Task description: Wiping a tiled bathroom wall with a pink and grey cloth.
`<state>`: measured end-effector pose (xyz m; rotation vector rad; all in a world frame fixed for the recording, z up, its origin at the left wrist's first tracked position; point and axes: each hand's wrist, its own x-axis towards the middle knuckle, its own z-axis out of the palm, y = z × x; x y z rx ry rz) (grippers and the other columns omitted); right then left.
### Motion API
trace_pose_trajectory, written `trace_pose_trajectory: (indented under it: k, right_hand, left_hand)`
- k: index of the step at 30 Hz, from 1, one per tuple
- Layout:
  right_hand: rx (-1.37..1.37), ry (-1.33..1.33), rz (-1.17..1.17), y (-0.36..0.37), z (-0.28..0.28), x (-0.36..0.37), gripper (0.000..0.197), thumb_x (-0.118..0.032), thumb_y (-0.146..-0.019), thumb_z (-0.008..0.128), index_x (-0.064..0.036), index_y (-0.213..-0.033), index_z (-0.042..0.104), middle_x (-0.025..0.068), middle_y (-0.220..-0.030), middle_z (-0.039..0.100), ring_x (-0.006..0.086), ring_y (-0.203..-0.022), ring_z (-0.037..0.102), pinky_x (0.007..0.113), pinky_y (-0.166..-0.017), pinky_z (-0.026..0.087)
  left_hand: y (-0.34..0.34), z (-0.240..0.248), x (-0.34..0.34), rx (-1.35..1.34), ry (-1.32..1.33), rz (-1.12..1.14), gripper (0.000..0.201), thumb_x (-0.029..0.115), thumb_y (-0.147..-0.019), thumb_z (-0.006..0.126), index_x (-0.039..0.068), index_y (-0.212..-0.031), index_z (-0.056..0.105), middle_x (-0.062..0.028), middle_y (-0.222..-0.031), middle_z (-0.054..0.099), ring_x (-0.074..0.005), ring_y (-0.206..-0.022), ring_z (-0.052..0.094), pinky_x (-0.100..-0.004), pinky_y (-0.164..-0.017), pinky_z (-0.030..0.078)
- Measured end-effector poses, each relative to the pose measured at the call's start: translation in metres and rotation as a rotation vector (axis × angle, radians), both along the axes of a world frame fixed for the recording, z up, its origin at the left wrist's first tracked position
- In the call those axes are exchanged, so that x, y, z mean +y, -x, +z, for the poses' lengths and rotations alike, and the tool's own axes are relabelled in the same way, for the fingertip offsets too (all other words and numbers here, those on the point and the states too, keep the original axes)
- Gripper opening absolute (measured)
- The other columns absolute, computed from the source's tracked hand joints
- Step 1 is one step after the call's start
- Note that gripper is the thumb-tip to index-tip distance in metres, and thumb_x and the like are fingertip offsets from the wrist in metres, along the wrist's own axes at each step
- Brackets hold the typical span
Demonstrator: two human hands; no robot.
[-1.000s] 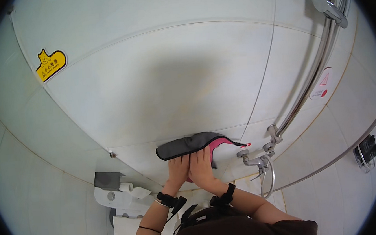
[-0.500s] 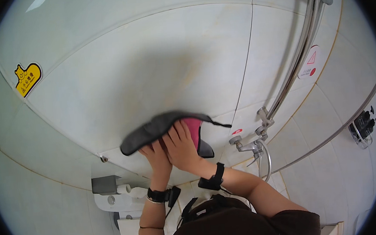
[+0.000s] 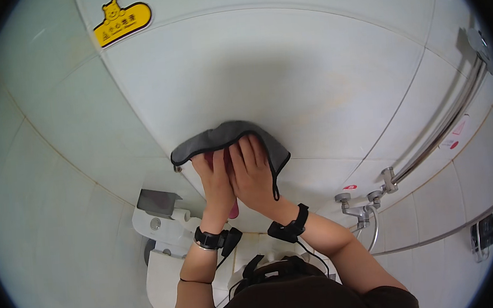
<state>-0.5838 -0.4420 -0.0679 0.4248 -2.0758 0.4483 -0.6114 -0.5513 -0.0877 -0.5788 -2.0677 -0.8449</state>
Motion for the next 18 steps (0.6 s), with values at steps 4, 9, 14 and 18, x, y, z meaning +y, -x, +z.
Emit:
trace_pose_trajectory:
  k: [4,9,14,18]
  right_hand:
    - [-0.183,-0.207,0.084,0.011,-0.080,-0.017,0.054,-0.015,-0.086,0.055,0.0046,-0.135,0.048,0.0247,-0.140,0.046,0.0351,-0.131,0.044,0.045,-0.108,0.037]
    - [-0.429,-0.103,0.224,0.001,-0.112,-0.011,0.060,-0.012,-0.087,0.056,-0.0001,-0.143,0.040,0.0236,-0.140,0.048,0.0406,-0.125,0.050,0.050,-0.106,0.039]
    - [-0.254,-0.082,0.179,-0.001,-0.021,-0.008,0.060,-0.009,-0.085,0.055,0.0025,-0.142,0.040,0.0222,-0.143,0.045,0.0400,-0.127,0.049,0.046,-0.105,0.039]
    - [-0.070,-0.151,0.043,0.010,-0.008,-0.007,0.061,-0.013,-0.085,0.057,-0.0005,-0.143,0.041,0.0162,-0.145,0.047,0.0338,-0.120,0.056,0.044,-0.099,0.044]
  left_hand:
    - [-0.003,-0.078,-0.016,-0.163,-0.116,0.094,0.049,0.005,-0.089,0.057,0.000,-0.135,0.042,-0.0254,-0.136,0.034,-0.0436,-0.124,0.040,-0.0469,-0.103,0.037]
    - [-0.022,-0.129,-0.008,-0.391,-0.215,0.078,0.053,0.002,-0.089,0.057,0.001,-0.140,0.038,-0.0250,-0.131,0.038,-0.0422,-0.120,0.041,-0.0469,-0.102,0.037]
    - [-0.011,-0.035,-0.003,-0.072,-0.228,0.096,0.054,0.005,-0.087,0.061,0.003,-0.137,0.041,-0.0269,-0.133,0.035,-0.0459,-0.125,0.036,-0.0480,-0.106,0.031]
    - [0.004,-0.012,0.000,-0.002,-0.220,0.110,0.055,0.003,-0.086,0.062,0.004,-0.137,0.042,-0.0246,-0.139,0.031,-0.0444,-0.127,0.035,-0.0471,-0.108,0.030]
